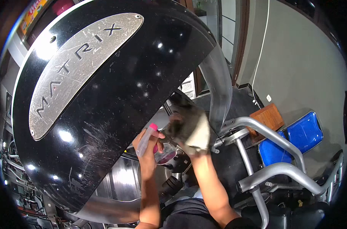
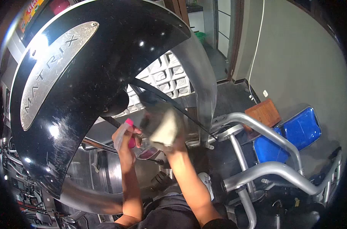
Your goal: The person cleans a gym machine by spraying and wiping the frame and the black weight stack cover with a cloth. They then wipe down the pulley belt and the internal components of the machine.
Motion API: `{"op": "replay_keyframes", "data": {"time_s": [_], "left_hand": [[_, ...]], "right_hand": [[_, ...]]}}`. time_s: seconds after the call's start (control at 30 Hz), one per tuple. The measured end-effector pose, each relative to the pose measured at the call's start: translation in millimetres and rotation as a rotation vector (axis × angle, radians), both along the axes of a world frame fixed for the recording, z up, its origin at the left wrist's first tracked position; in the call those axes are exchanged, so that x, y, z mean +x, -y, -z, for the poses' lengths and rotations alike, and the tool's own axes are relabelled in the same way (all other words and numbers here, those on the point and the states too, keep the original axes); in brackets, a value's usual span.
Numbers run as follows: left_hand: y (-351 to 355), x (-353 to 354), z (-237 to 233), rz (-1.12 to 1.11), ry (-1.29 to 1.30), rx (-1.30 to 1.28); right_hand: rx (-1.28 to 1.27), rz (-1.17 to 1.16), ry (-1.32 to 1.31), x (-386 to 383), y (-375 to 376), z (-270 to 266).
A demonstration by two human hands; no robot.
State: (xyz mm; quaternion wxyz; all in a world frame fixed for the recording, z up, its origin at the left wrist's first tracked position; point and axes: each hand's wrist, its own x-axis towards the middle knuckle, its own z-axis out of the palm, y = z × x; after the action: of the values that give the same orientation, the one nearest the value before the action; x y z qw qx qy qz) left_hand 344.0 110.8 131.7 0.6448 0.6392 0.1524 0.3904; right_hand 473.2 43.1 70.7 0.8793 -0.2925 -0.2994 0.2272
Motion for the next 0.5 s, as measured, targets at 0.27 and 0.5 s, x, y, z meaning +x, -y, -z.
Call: {"op": "replay_keyframes", "data": {"time_s": [0.27, 0.5], "left_hand": [[-0.1, 2.9, 10.2, 0.023, -0.018, 0.021], [4.3, 4.5, 13.5, 0.088, -0.040, 0.018]], "right_hand": [[0.323, -0.293, -0.701, -9.7, 44.9, 3.1], [0.494, -0.680, -0.819, 4.2, 26.1, -36.6]]}}
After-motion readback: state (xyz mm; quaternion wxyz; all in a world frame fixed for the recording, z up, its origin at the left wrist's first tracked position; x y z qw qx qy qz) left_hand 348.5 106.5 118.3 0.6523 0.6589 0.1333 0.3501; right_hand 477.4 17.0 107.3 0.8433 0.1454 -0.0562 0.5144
